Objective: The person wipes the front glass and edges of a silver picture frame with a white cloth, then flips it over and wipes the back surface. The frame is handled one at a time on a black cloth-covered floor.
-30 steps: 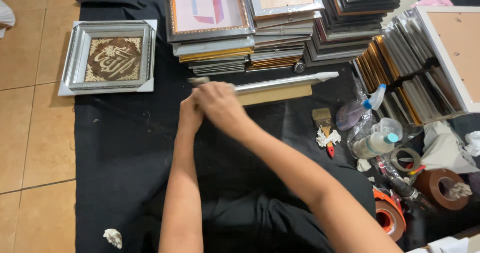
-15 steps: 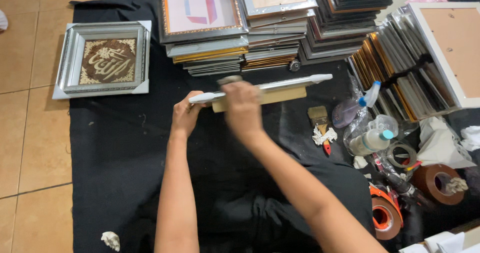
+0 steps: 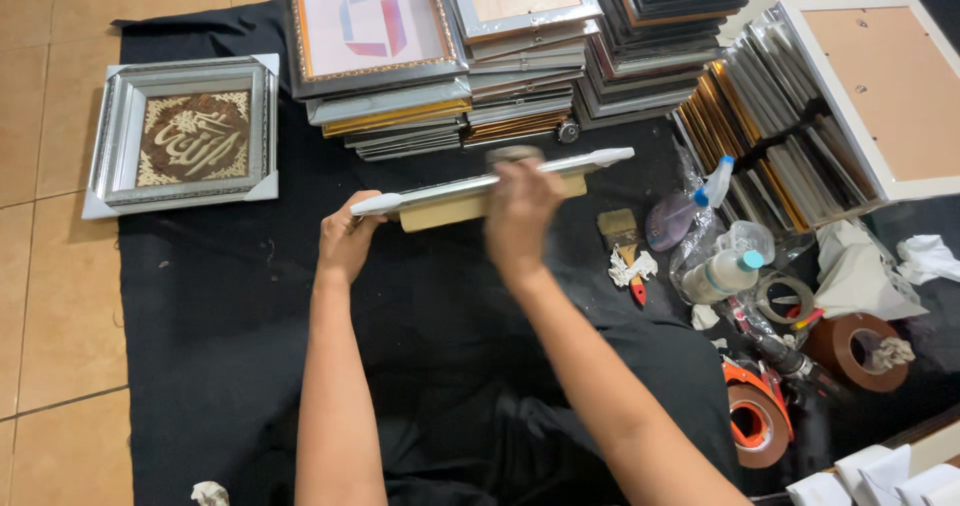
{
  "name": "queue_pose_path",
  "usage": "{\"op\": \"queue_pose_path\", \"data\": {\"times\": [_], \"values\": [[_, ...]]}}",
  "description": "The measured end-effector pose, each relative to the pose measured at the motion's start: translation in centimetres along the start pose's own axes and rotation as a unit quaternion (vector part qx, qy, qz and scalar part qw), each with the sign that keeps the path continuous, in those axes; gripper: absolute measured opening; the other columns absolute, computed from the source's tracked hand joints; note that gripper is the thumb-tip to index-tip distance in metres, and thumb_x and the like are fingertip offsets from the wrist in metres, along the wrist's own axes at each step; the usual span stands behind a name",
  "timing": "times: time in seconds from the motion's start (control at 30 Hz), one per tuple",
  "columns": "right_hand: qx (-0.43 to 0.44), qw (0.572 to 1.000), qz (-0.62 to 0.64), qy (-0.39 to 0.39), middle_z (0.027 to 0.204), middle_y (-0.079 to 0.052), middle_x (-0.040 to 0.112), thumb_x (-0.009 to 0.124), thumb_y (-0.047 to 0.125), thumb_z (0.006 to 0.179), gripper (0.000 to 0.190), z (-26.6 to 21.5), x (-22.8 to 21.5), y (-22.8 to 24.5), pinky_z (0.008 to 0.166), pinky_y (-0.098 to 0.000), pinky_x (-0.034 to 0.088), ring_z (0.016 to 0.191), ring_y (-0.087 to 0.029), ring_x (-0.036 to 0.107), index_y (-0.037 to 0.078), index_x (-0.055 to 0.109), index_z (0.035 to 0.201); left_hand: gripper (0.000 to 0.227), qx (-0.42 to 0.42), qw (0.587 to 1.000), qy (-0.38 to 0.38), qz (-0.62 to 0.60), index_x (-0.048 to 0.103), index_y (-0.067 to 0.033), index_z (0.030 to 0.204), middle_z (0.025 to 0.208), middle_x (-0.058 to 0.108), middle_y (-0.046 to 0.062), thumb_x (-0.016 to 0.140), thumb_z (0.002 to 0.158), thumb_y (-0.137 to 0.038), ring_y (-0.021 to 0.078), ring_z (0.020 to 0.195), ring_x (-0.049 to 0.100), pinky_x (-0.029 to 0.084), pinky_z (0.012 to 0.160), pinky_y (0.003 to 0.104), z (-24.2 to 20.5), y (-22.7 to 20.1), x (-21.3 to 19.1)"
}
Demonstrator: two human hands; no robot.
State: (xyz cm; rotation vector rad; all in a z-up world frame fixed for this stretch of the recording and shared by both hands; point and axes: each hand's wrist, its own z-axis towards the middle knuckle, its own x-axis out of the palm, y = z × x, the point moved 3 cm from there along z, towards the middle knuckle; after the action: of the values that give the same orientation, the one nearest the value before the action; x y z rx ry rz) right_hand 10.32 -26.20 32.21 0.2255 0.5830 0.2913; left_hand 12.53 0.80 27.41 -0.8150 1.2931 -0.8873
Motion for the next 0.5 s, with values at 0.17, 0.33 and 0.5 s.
{"op": "queue_pose_path", "data": {"times": [0.17, 0.33, 0.5], "values": [[-0.066, 0.996, 0.036, 0.040, 0.114, -0.003, 0.060, 0.066, 0.009, 0.095, 0.020, 1.0, -1.9, -3.8, 0.103, -0.0406, 0.039, 0.114, -0.026, 0.056, 0.017, 0.069, 0.113, 0.022, -0.015, 1.000, -0.002, 0.005, 0.073, -0.0262, 0.112, 0.100, 0.075, 0.009, 0.077, 0.092, -0.035, 0.0328, 0.107, 0.069, 0.054, 0.094, 0.050, 0.1, 0.5, 0.0], [0.038, 0.999, 0.017, -0.029, 0.108, -0.009, 0.058, 0.061, -0.004, 0.094, 0.022, 3.6, -6.6, -10.8, 0.095, -0.0451, 0.037, 0.105, -0.032, 0.056, 0.009, 0.068, 0.110, 0.018, -0.031, 0.999, 0.001, 0.009, 0.075, -0.0273, 0.110, 0.099, 0.076, 0.007, 0.077, 0.093, -0.033, 0.0313, 0.106, 0.070, 0.053, 0.094, 0.051, -0.5, 0.0, 0.0], [0.049, 0.997, 0.057, -0.008, 0.111, -0.006, 0.056, 0.066, 0.001, 0.092, 0.023, 1.9, -4.9, -11.3, 0.097, -0.0445, 0.037, 0.103, -0.032, 0.052, 0.014, 0.072, 0.109, 0.017, -0.030, 1.000, 0.007, -0.006, 0.075, -0.0284, 0.109, 0.099, 0.076, 0.006, 0.078, 0.092, -0.029, 0.0277, 0.106, 0.070, 0.053, 0.092, 0.048, -0.5, 0.1, -0.1]]}}
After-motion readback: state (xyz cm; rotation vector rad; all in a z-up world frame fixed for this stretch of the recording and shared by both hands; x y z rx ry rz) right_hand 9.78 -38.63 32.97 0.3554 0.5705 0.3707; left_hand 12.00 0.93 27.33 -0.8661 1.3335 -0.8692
